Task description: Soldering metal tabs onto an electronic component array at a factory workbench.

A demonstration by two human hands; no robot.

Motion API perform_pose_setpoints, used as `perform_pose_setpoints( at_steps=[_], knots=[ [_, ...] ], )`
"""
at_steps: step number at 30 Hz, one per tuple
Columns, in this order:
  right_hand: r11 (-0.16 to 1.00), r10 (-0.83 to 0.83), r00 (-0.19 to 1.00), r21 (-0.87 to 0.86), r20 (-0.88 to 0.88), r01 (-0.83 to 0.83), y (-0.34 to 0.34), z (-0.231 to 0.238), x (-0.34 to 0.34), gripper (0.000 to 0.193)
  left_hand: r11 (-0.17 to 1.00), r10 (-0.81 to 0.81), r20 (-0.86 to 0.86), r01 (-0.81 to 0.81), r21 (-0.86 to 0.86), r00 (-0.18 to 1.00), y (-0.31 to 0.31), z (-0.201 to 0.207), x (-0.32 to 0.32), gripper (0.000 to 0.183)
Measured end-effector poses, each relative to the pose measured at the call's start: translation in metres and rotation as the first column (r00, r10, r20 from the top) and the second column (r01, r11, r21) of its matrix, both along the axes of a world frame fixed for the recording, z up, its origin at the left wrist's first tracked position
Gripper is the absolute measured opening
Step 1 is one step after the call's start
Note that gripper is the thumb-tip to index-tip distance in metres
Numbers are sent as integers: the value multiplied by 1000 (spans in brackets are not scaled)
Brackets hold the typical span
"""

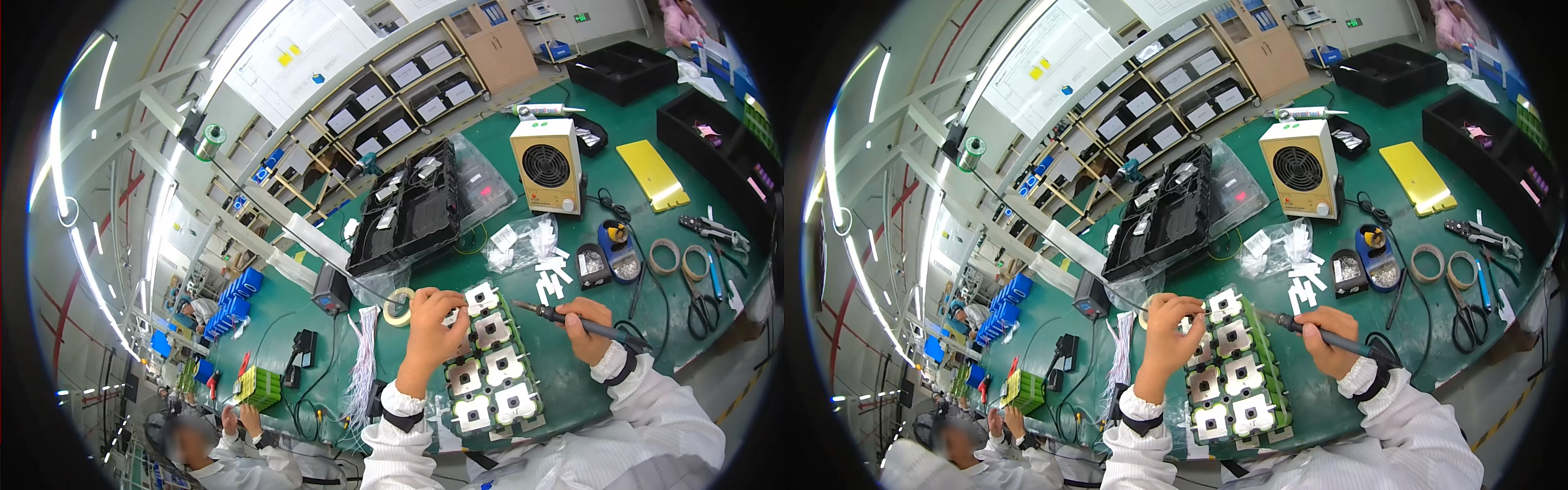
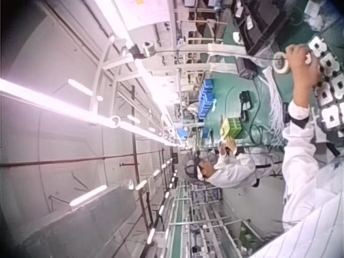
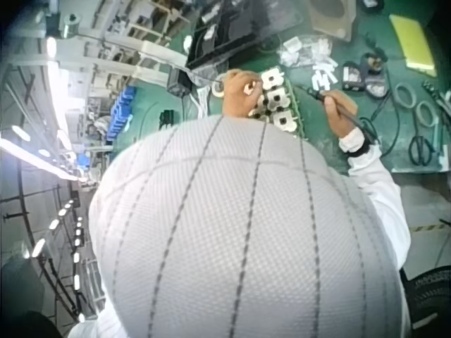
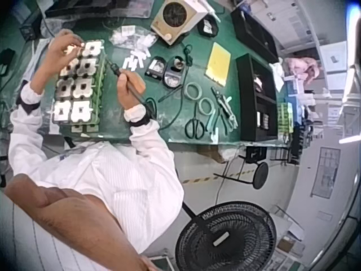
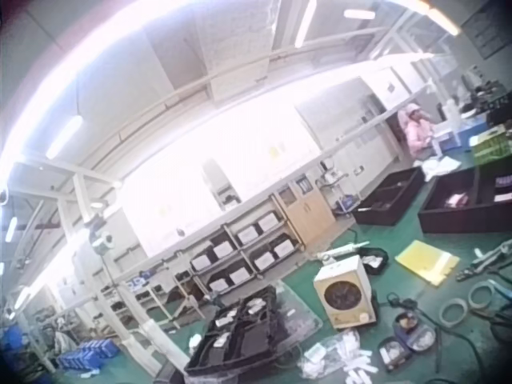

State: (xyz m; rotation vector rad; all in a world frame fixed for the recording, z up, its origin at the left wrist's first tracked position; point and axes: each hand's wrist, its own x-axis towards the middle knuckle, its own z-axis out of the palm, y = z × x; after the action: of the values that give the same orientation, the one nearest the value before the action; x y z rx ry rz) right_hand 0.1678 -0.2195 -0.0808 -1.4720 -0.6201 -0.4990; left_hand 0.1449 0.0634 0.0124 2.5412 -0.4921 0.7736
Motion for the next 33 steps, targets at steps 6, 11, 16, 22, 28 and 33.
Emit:
perform_pose_setpoints(
  at_steps=[6,11,16,22,28,33],
  knots=[
    [998,-25,996,48,-90,29,6,5,10,19,999,-41,-9,40,-18,999,-5,-2,0,11],
    [999,6,979,49,201,-17,-3,1,7,18,997,-72,-11,72,33,997,-9,0,-11,12],
    [1000,14,944,19,329,-22,2,-3,7,14,994,-98,-37,99,36,994,-14,-3,-11,11],
    [1000,1,943,7,332,-3,4,-3,8,14,993,-106,-47,108,46,993,-16,-8,-10,11],
    [1000,-3,946,14,325,-2,4,-3,7,13,994,-102,-65,104,37,993,-16,-10,-9,12],
    [1000,8,949,5,315,-10,4,-1,6,12,994,-91,-65,95,49,994,-18,-12,-7,11]
  ],
)
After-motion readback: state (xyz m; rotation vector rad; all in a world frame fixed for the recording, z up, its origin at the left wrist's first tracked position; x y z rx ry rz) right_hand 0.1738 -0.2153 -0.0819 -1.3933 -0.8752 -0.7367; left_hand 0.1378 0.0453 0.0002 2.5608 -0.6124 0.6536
